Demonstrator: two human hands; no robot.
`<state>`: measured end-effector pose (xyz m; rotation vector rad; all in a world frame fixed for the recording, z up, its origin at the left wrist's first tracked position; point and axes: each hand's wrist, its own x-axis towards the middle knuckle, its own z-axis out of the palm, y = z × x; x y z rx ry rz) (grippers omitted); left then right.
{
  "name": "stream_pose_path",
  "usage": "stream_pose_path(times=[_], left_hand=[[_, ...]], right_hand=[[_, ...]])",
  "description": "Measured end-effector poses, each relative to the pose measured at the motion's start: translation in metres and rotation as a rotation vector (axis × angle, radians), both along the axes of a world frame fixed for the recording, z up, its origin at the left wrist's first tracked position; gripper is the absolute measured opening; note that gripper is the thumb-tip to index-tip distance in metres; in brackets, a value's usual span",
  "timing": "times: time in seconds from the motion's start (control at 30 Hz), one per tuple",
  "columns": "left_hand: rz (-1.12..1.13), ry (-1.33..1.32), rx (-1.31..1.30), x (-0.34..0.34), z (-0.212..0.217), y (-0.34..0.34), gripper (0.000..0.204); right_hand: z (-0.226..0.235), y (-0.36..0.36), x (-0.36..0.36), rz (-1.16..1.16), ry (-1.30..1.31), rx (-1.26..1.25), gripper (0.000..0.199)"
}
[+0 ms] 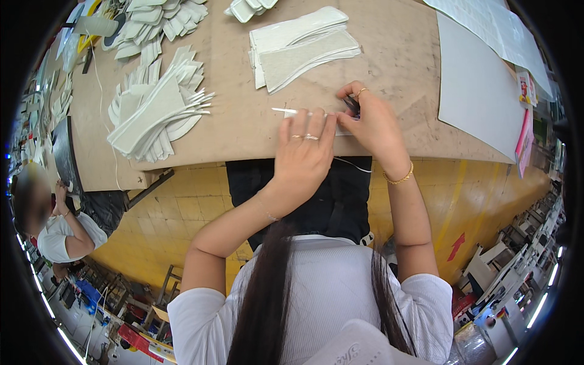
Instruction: The person repeatedly picks up white fabric pieces from a table, trims their edges with small scissors, and places the trimmed pieces into a separate pile. The process is continuous and repetitive throughout the clip.
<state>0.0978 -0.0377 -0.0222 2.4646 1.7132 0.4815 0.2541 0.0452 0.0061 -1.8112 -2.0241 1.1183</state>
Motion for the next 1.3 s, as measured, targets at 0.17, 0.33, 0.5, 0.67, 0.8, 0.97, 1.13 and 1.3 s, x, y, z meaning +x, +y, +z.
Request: stream_pose_path(times=[0.17,0.33,0.5,0.67,0.8,0.97,1.13,1.3], left_hand=[[-0.024,0.063,0.01,0.005,-0.004,-0.001,0.052],[-0.023,0.084,0.02,0.003,-0.006,-0.003,0.054],[-0.024,0.099,0.009,0.004,-0.009,-0.004,0.057],[-0.031,0.104,0.0,0.007,-0.007,-0.002,0.059],[-0.035,0.078,-0.018,0.009,-0.002,0.002,0.061],[-0.008,0.125,0.002,0.02,0.002,0.005,0.062],[0.004,0.189,-0.053,0.03,0.007,0.01,0.059],[-0.018,0.22,-0.08,0.032,0.013,0.014,0.056]], right_hand=[[-0.007,0.008,0.041,-0.03,0.123,-0.062,0.033],[0.005,0.016,0.068,-0.091,0.136,-0.119,0.028],[-0.001,0.015,0.069,-0.11,0.16,-0.057,0.028],[-0.006,0.015,0.069,-0.113,0.159,-0.049,0.029],[-0.008,0.015,0.068,-0.116,0.144,-0.043,0.03],[-0.009,0.014,0.066,-0.122,0.133,-0.036,0.031],[-0.005,0.012,0.063,-0.124,0.101,-0.028,0.032],[0.0,-0.003,0.062,-0.125,0.099,0.111,0.028]])
